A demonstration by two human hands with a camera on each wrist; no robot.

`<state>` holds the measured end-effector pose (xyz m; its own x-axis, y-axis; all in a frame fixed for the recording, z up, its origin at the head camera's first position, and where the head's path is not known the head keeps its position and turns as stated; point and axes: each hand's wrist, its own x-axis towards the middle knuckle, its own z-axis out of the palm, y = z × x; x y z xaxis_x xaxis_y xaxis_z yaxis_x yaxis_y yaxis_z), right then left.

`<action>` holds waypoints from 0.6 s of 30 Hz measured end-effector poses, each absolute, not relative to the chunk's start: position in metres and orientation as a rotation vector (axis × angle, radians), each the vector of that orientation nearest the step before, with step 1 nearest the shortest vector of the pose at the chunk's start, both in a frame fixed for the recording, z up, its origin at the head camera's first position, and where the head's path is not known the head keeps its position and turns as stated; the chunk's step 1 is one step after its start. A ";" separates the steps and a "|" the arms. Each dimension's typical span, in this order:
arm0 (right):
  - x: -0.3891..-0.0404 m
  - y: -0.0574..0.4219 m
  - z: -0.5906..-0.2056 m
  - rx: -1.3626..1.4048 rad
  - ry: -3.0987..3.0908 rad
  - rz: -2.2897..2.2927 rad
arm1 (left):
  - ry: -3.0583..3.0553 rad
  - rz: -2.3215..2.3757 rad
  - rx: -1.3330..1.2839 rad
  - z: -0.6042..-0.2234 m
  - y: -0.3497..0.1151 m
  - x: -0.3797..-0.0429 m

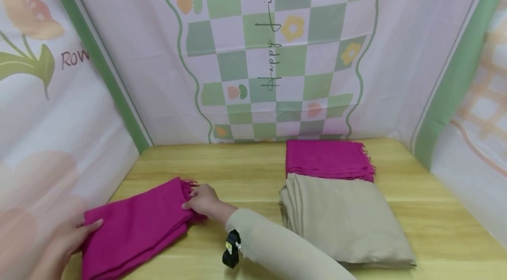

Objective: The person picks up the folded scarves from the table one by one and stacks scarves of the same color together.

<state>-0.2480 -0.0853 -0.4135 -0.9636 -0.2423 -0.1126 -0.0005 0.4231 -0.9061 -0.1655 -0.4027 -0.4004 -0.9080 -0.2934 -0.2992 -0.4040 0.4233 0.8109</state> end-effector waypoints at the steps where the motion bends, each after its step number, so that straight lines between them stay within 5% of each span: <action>1: -0.248 -0.085 -0.412 -0.223 2.459 -1.554 | 2.559 1.510 -0.618 -0.399 -0.402 -0.166; 18: -0.256 -0.069 -0.399 -0.274 2.518 -1.495 | 2.629 1.476 -0.528 -0.383 -0.384 -0.172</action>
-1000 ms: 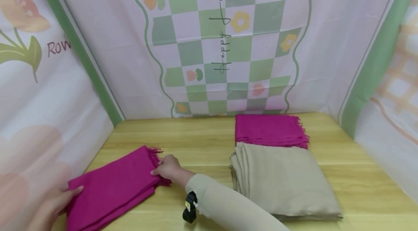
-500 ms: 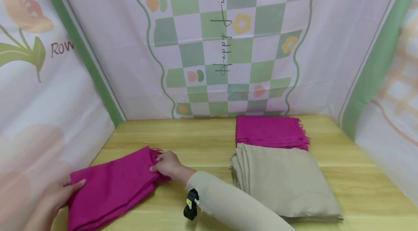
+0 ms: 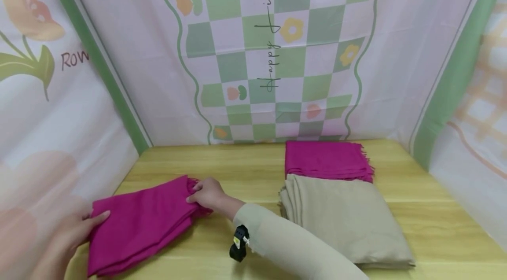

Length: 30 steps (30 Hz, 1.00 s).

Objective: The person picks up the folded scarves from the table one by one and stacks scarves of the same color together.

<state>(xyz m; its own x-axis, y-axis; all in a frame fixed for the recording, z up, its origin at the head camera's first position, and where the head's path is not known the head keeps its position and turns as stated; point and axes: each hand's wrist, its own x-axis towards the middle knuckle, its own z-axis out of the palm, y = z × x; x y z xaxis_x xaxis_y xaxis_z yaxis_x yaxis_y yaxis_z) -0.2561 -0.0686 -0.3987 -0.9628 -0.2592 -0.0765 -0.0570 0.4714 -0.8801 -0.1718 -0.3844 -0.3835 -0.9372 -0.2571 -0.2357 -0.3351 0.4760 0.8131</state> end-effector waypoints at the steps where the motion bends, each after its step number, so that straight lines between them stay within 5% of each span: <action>1: -0.257 -0.067 -0.397 -0.277 2.518 -1.495 | 2.624 1.488 -0.522 -0.383 -0.383 -0.173; 30: -0.246 -0.007 -0.369 -0.266 2.609 -1.569 | 2.710 1.397 -0.271 -0.365 -0.341 -0.213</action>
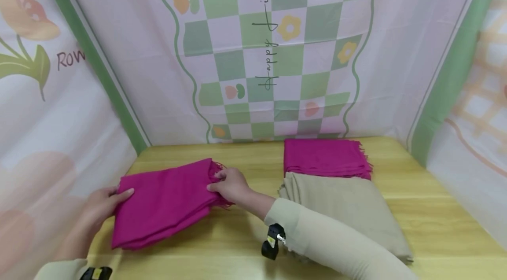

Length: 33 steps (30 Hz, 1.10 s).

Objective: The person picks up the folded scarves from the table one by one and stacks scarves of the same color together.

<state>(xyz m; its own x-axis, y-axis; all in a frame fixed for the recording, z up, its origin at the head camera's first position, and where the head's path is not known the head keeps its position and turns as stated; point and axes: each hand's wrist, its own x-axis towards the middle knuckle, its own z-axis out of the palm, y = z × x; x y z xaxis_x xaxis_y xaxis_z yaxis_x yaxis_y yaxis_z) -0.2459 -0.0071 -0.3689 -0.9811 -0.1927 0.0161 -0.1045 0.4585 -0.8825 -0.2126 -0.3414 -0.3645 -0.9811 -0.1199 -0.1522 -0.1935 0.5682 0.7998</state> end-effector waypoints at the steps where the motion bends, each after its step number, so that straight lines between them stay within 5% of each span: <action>1: -0.245 -0.005 -0.369 -0.261 2.608 -1.582 | 2.715 1.394 -0.265 -0.365 -0.340 -0.214; 33: -0.194 0.052 -0.390 -0.068 2.394 -1.910 | 2.631 1.587 -0.075 -0.394 -0.291 -0.239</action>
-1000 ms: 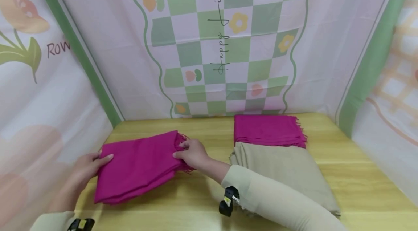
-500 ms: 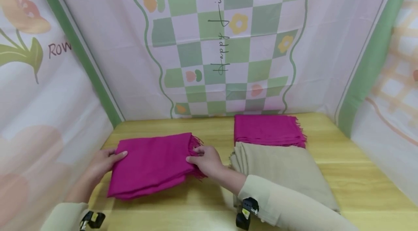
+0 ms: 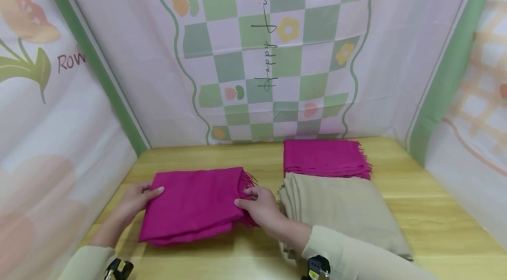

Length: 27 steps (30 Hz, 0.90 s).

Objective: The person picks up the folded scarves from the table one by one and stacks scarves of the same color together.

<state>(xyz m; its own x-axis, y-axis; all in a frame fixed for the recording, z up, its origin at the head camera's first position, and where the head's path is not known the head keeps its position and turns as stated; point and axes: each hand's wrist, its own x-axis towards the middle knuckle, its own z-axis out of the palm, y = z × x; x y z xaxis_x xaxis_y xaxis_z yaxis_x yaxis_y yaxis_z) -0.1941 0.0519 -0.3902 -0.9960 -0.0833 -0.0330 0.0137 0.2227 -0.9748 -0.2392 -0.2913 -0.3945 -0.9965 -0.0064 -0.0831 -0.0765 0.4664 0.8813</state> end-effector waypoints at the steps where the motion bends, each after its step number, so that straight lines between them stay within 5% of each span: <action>1: -0.193 0.053 -0.391 -0.061 2.389 -1.914 | 2.629 1.587 -0.074 -0.395 -0.291 -0.240; 27: -0.176 0.058 -0.421 0.113 2.365 -1.933 | 2.511 1.615 -0.037 -0.416 -0.283 -0.241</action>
